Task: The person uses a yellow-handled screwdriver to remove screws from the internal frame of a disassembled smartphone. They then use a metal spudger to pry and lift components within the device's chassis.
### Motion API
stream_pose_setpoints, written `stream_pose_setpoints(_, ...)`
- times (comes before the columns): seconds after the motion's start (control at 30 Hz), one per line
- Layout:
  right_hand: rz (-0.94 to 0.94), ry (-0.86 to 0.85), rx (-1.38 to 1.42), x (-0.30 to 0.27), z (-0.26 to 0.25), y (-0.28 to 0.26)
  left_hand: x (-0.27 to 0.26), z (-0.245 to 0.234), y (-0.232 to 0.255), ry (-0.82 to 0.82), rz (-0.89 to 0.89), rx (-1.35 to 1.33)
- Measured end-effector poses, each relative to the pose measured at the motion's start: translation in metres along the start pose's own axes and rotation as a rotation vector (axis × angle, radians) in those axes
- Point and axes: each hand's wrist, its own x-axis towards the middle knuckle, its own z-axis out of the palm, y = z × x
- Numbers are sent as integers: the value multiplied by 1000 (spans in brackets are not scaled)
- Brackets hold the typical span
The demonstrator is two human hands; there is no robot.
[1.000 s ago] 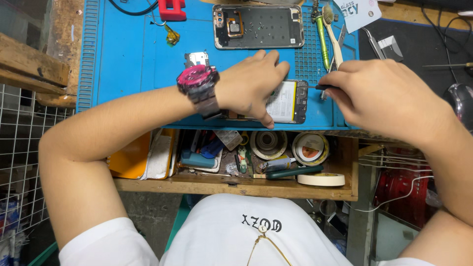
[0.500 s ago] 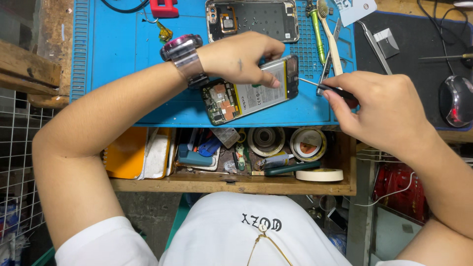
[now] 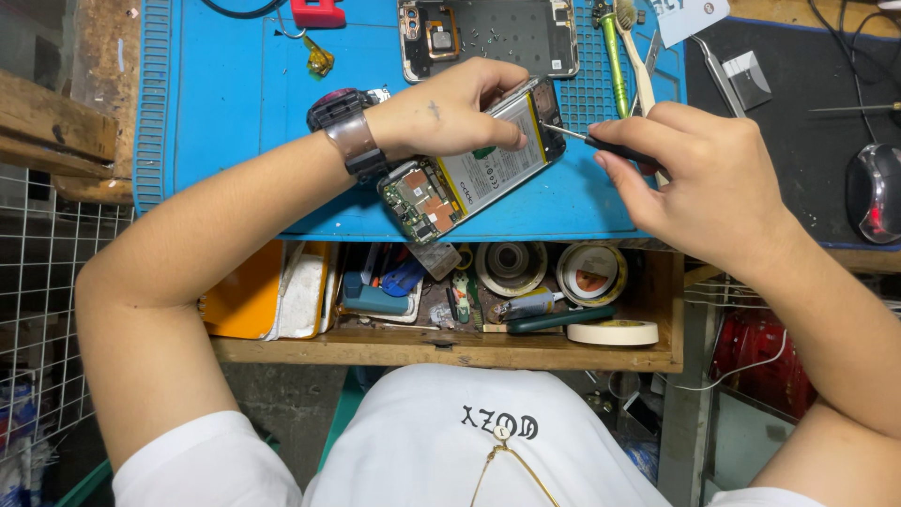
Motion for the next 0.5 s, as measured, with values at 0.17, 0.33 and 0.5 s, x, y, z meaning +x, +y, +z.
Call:
stream_pose_setpoints(0.17,15,-21,12,-4,-2,0,-2,3,2,53,-87,11)
stream_pose_setpoints(0.33,43,-56,-10,-15,-3,-1,-1,5,-3,43,35,10)
stream_pose_setpoints(0.5,72,-50,45,-19,2,1,-2,7,-4,53,-34,-28)
